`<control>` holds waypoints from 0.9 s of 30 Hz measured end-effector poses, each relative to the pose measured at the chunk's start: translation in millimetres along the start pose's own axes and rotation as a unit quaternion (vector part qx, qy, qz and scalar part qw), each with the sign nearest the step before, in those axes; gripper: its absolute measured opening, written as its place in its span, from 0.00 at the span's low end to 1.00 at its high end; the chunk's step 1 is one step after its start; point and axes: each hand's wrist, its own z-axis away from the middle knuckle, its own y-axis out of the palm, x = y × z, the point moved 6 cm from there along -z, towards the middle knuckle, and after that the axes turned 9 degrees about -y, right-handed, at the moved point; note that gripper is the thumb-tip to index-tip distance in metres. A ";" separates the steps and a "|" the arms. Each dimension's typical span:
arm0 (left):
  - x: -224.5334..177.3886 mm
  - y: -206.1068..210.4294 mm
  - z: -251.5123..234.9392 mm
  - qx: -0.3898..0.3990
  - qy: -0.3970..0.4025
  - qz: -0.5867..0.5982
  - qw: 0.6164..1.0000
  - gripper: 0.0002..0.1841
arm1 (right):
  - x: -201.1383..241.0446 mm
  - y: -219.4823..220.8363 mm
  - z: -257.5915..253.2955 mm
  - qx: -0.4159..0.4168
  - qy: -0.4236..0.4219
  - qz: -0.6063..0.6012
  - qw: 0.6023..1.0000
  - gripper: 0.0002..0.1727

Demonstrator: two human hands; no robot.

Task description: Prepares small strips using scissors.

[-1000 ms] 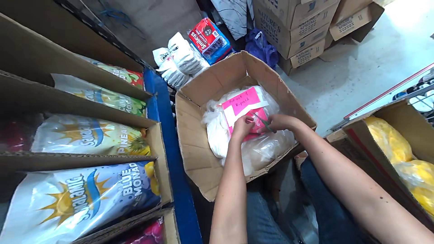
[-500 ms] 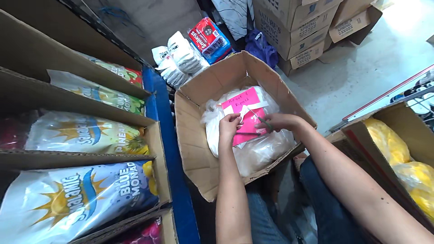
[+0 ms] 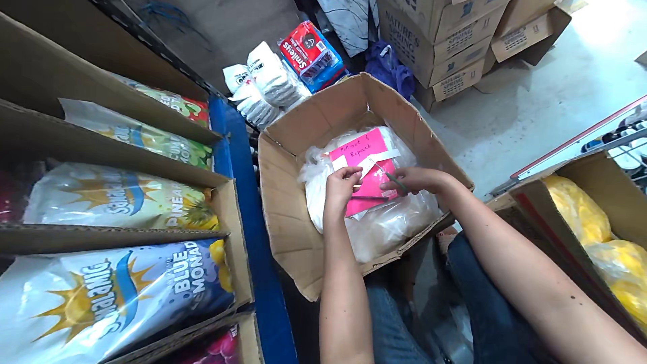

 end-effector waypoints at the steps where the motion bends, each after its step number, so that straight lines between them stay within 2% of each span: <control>1: -0.1 -0.6 -0.3 0.000 0.002 -0.005 1.000 0.10 | -0.4 -0.4 -0.3 -0.003 -0.001 0.000 1.000 0.29; 27: -2.2 0.3 -1.0 0.012 0.006 -0.036 0.999 0.10 | -0.2 -2.6 -0.2 -0.020 -0.020 0.005 1.000 0.25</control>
